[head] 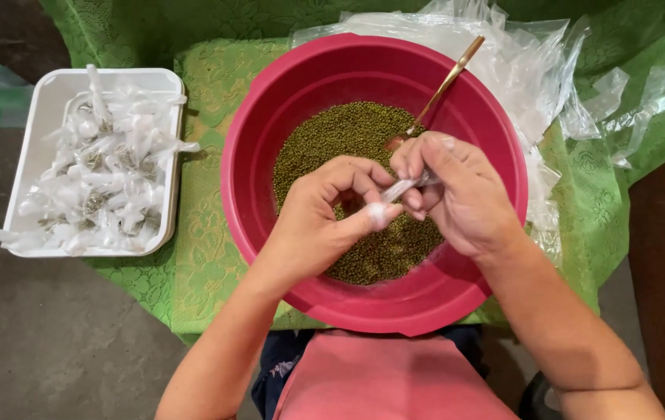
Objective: Scooping green beans into small plastic bags and tying them shut for packaging.
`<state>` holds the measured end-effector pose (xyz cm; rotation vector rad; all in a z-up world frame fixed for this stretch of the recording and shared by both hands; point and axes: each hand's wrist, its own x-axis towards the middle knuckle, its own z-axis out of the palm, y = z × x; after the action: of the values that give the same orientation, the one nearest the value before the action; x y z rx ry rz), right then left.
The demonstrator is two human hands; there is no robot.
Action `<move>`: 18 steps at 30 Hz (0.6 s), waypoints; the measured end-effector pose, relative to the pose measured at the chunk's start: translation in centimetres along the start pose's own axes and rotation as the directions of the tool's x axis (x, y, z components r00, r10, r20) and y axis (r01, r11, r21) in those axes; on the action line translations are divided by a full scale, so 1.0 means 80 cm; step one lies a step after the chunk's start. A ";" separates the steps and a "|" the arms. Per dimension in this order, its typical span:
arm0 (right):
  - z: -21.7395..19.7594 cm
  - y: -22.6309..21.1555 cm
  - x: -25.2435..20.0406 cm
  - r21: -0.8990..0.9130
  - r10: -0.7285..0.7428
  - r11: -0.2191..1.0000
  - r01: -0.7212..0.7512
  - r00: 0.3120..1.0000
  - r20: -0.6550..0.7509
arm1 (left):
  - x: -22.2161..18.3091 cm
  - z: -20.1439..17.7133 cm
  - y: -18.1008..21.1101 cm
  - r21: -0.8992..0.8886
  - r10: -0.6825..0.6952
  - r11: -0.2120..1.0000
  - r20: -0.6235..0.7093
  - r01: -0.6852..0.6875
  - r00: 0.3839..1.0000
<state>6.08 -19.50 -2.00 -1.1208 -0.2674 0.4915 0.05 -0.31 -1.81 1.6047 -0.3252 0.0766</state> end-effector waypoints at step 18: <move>0.055 0.012 -0.026 -0.898 -0.648 -0.068 0.436 0.665 0.372 | -0.009 0.023 -0.026 -0.121 -0.087 0.992 -0.356 0.046 0.931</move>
<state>2.09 -16.74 -0.99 -2.1452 -0.9538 -0.7593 -0.38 -1.94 -4.15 1.4557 0.0113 0.2932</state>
